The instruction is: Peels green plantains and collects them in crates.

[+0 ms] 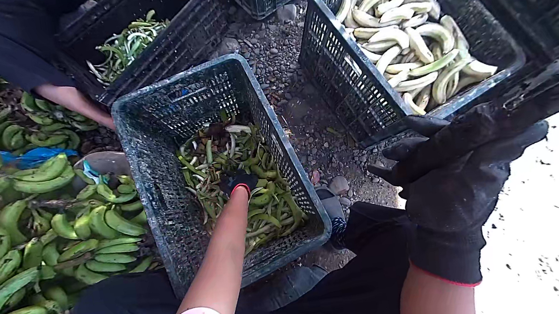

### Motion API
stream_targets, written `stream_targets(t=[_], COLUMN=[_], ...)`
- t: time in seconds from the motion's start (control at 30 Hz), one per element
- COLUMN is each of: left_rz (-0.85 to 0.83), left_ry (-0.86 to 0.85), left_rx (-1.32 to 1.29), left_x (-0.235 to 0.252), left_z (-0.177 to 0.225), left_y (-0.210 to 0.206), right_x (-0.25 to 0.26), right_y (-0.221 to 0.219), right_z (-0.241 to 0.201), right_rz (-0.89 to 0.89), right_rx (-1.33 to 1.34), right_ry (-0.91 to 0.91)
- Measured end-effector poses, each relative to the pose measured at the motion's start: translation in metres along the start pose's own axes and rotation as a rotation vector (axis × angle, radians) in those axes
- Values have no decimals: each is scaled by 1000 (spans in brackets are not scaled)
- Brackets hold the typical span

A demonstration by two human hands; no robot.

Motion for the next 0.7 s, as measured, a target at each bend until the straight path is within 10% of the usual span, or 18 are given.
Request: stream_targets(t=[0.37, 0.7], left_rz=[110, 75], left_ry=[-319, -799], left_rx=[-676, -1239], left_x=[-52, -144], left_z=[-39, -160], left_y=[6, 108], right_x=[-7, -40], right_y=[-34, -103], right_z=[25, 109], right_rz=[-144, -705], right_rx=[33, -423], right_ry=[-286, -350])
Point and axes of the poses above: each hand's wrist, its own x-axis towards the middle knuckle, its own y-axis out of the back of the hand, z = x × y, the point moved 3 cm from there along x, towards the middle knuckle, and after that the axes turned 14 degrees about x, right-handed, at the moved point
